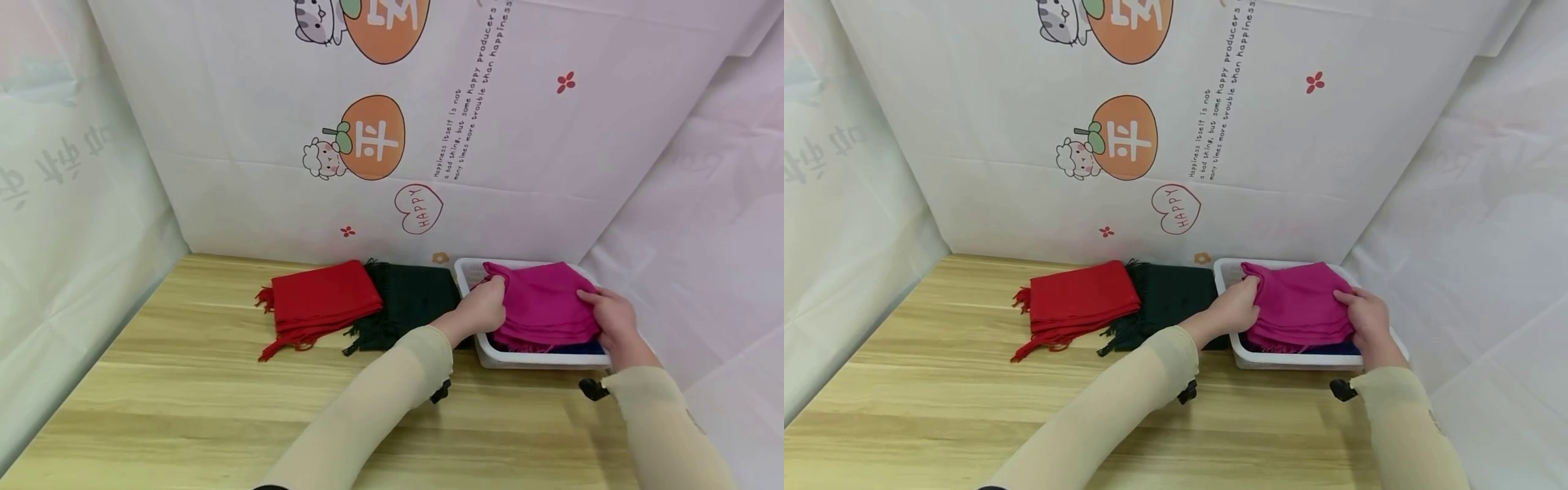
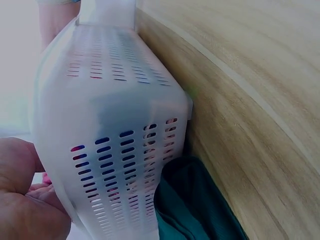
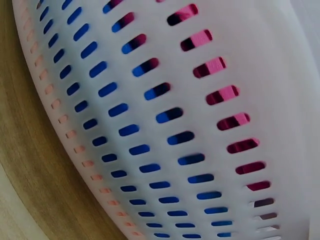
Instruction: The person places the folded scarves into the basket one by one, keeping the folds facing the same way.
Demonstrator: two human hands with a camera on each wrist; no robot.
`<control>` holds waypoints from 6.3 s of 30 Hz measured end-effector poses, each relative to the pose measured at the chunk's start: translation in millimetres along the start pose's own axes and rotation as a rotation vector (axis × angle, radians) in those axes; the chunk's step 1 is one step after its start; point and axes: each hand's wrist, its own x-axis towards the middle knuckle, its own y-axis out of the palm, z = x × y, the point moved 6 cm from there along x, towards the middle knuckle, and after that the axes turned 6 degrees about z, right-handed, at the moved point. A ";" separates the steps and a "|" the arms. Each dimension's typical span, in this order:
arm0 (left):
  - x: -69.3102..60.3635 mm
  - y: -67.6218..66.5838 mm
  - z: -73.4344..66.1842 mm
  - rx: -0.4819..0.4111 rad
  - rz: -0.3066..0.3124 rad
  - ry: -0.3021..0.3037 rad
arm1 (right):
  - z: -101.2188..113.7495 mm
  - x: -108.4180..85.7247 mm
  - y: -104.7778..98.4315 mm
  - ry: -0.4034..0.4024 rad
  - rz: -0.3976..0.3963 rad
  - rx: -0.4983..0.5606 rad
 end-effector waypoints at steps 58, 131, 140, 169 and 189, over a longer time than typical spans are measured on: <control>-9.7 24.0 -18.1 0.604 0.047 -0.120 | 8.0 -9.4 7.1 -0.063 0.002 -1.226; -141.0 -91.6 110.7 -0.023 -0.243 -0.161 | 28.7 -69.9 139.6 -0.254 0.094 -0.997; -160.5 -104.7 133.9 -0.004 -0.258 -0.218 | 27.4 -76.0 163.9 -0.247 0.135 -0.982; -206.6 -136.8 187.3 0.033 -0.264 -0.336 | 31.9 -91.3 226.1 -0.315 0.217 -0.948; -224.4 -145.9 208.2 0.068 -0.267 -0.381 | 23.6 -95.2 265.1 -0.356 0.251 -0.943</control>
